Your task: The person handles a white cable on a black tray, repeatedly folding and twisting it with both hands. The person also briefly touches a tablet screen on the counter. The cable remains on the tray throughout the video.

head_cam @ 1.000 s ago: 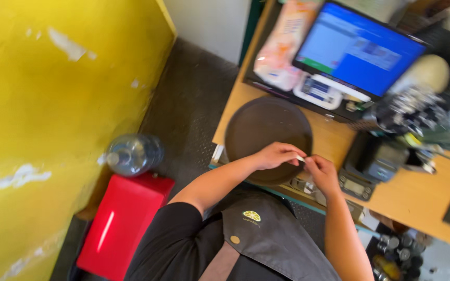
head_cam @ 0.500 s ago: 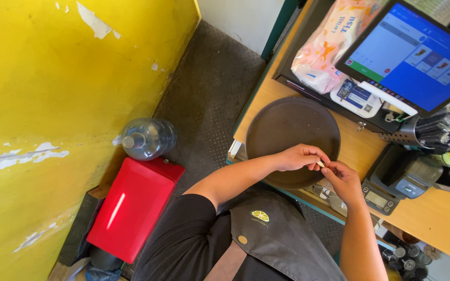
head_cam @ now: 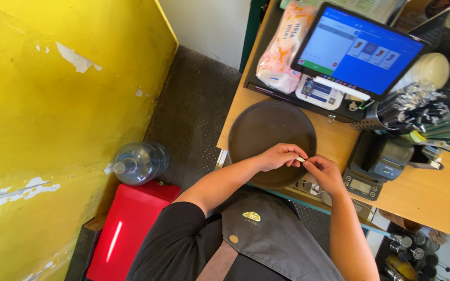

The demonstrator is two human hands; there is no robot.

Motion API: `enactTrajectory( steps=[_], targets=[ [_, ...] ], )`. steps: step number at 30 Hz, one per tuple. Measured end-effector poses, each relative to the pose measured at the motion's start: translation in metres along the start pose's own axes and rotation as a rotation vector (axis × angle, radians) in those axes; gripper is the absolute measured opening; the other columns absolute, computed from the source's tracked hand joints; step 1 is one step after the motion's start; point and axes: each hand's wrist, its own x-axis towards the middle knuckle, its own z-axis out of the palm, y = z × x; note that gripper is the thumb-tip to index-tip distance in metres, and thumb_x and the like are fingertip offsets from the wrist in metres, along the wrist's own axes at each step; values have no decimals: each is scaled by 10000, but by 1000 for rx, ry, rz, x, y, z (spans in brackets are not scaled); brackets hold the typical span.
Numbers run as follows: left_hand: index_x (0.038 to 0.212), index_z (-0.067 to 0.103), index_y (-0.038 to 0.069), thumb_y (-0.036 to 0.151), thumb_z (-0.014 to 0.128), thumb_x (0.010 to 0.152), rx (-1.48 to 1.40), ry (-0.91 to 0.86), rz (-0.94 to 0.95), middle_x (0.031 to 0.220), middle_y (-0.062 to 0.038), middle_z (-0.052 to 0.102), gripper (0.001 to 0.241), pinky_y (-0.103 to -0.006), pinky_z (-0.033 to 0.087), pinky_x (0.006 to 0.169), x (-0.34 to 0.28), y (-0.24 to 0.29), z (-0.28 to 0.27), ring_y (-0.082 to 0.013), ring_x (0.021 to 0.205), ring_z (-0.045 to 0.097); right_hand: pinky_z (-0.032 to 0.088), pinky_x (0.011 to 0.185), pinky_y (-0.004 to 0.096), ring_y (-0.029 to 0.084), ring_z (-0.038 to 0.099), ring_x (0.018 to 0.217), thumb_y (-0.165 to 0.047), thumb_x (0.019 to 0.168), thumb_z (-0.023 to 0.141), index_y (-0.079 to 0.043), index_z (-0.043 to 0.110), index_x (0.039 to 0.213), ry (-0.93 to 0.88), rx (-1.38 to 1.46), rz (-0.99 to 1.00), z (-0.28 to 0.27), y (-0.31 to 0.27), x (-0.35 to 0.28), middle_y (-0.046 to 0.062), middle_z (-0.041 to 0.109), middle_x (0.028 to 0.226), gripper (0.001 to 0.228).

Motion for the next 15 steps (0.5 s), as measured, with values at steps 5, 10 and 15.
enactTrajectory(
  steps=[5,10,15],
  targets=[
    [1238,667,16,104,497,1066,-29,12,-19,737,14,570,257,-246,500,788,2,0,1,-112,868,651,416,601,231,48,511,683,-193,930,737,-20,737,956,-14,-29,-96,-5,6,1,-41,636,772,174],
    [1283,637,21,109,482,1063,-38,95,-29,745,-2,579,283,-248,480,749,2,-3,7,-123,835,651,432,597,240,51,519,671,-215,937,724,-31,728,935,-46,-57,-131,-13,21,2,-37,627,748,184],
    [1281,609,69,115,535,1030,-33,141,0,894,-6,653,266,-294,570,850,2,-5,17,-96,852,645,438,585,258,63,523,663,-239,952,700,-42,727,946,-110,-47,-130,-24,28,1,-26,624,740,199]
  ],
)
